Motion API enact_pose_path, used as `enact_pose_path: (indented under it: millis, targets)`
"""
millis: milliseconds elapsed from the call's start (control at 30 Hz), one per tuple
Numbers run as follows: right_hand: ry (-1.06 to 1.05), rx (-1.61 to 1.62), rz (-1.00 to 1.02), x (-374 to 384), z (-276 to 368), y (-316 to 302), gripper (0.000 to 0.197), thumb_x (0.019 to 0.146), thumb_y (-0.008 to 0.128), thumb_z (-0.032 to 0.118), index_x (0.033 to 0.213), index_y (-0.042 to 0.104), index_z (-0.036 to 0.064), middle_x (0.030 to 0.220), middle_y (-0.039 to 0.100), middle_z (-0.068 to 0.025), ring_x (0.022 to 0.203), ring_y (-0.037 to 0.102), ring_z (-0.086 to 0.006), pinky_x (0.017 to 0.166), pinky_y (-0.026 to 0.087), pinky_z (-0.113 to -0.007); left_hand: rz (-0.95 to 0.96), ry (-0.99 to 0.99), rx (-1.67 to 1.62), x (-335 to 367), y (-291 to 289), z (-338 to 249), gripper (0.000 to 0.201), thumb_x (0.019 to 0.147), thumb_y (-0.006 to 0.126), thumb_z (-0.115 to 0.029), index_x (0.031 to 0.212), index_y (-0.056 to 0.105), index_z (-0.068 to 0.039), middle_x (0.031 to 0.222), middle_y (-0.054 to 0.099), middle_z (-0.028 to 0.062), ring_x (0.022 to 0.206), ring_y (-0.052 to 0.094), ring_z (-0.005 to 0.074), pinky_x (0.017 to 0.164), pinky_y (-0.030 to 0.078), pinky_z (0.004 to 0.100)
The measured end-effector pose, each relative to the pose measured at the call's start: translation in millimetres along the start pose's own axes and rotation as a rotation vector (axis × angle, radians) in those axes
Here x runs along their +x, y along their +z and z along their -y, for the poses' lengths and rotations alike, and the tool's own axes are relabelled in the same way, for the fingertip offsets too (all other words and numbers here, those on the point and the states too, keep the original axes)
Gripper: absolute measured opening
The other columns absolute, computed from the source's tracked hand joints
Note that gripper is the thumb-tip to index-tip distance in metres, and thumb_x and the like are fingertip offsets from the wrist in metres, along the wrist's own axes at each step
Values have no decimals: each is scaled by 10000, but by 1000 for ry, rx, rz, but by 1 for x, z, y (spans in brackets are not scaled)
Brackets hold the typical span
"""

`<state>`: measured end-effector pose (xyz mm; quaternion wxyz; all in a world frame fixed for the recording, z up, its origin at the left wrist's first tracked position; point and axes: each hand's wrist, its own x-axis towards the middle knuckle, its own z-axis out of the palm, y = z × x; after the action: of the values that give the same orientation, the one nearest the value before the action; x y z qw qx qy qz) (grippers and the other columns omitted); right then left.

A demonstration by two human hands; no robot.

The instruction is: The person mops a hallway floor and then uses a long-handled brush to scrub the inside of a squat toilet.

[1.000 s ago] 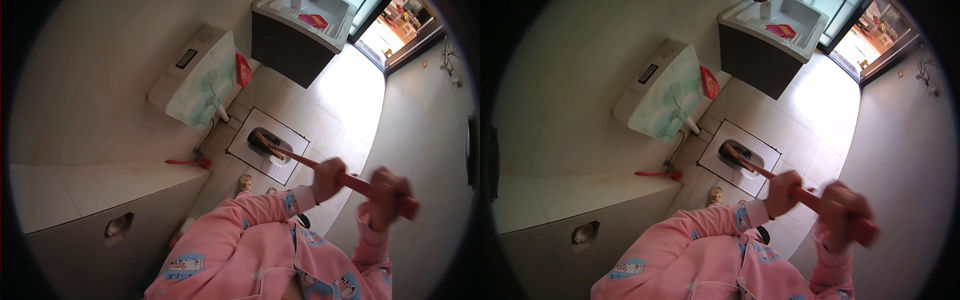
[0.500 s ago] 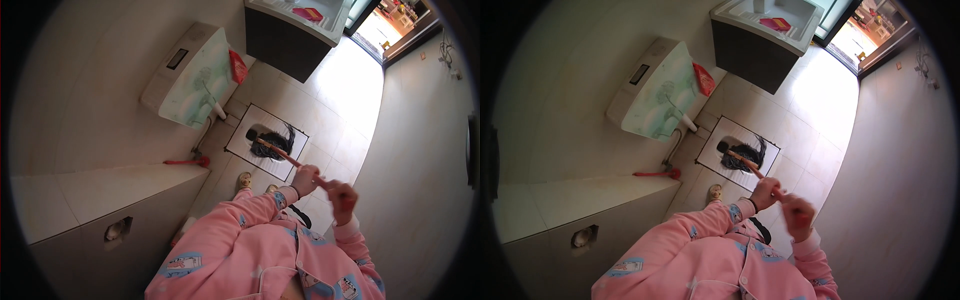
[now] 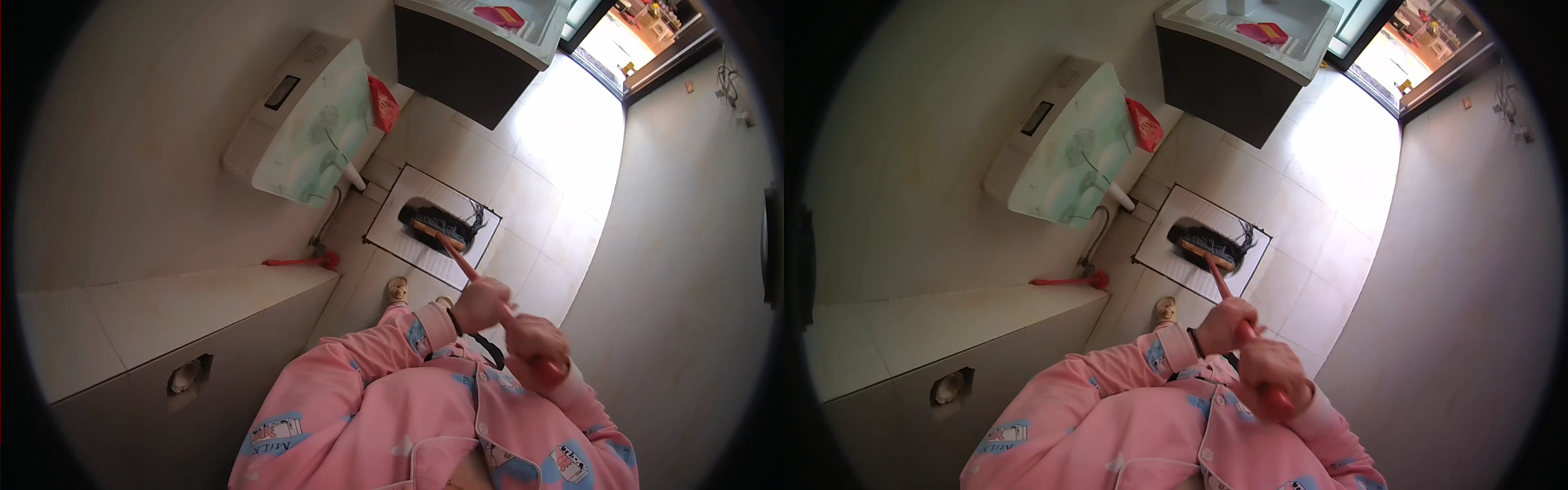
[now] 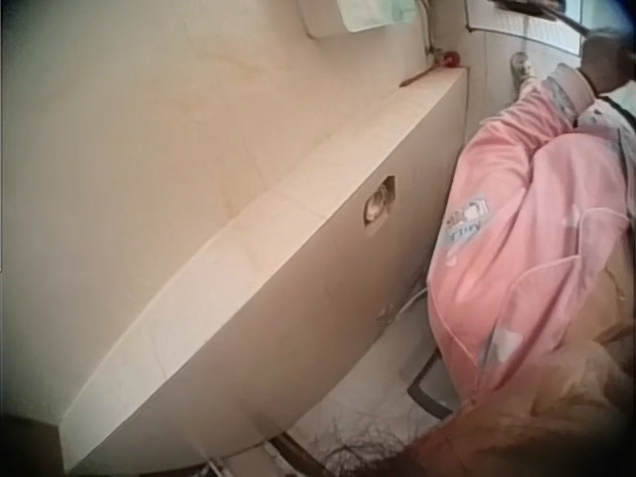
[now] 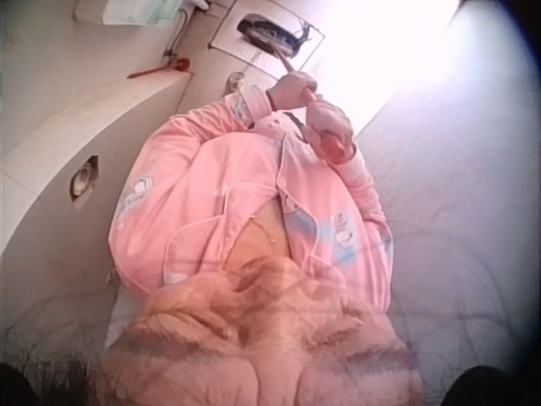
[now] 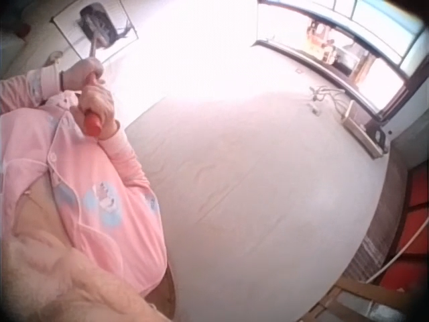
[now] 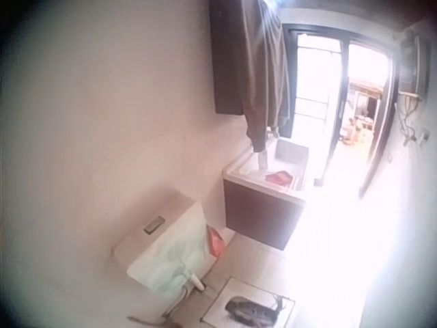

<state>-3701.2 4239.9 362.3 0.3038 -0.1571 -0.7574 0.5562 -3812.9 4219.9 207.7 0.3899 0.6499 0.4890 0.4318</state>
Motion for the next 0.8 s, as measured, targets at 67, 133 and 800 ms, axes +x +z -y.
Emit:
enact_pose_path:
  millis: [67, 133, 800]
  targets:
    - [138, -120, 19, -15, -31, 15, 194, 661, 615, -50, 663, 442, 39, 639, 467, -65, 606, 477, -239, 603, 405, -314, 13, -47, 53, -12, 13, 48, 230, 664, 655, -211, 571, 517, -53, 622, 557, 122, 661, 557, 310, 641, 442, 390]
    - [141, -50, -26, -4, -28, 11, 150, 666, 584, -88, 689, 482, 20, 653, 480, -74, 602, 467, -227, 610, 408, -306, -45, -79, 69, -7, 8, 43, 215, 644, 632, -232, 564, 522, -65, 627, 572, 120, 668, 569, 306, 653, 454, 404]
    - [-84, -166, 431, 69, -80, -68, 184, 626, 563, -54, 581, 418, 49, 601, 467, -68, 606, 452, -265, 555, 383, -335, -646, 142, 224, 105, -6, 106, 253, 599, 661, -9, 575, 422, -88, 735, 542, 66, 725, 514, 261, 657, 381, 359]
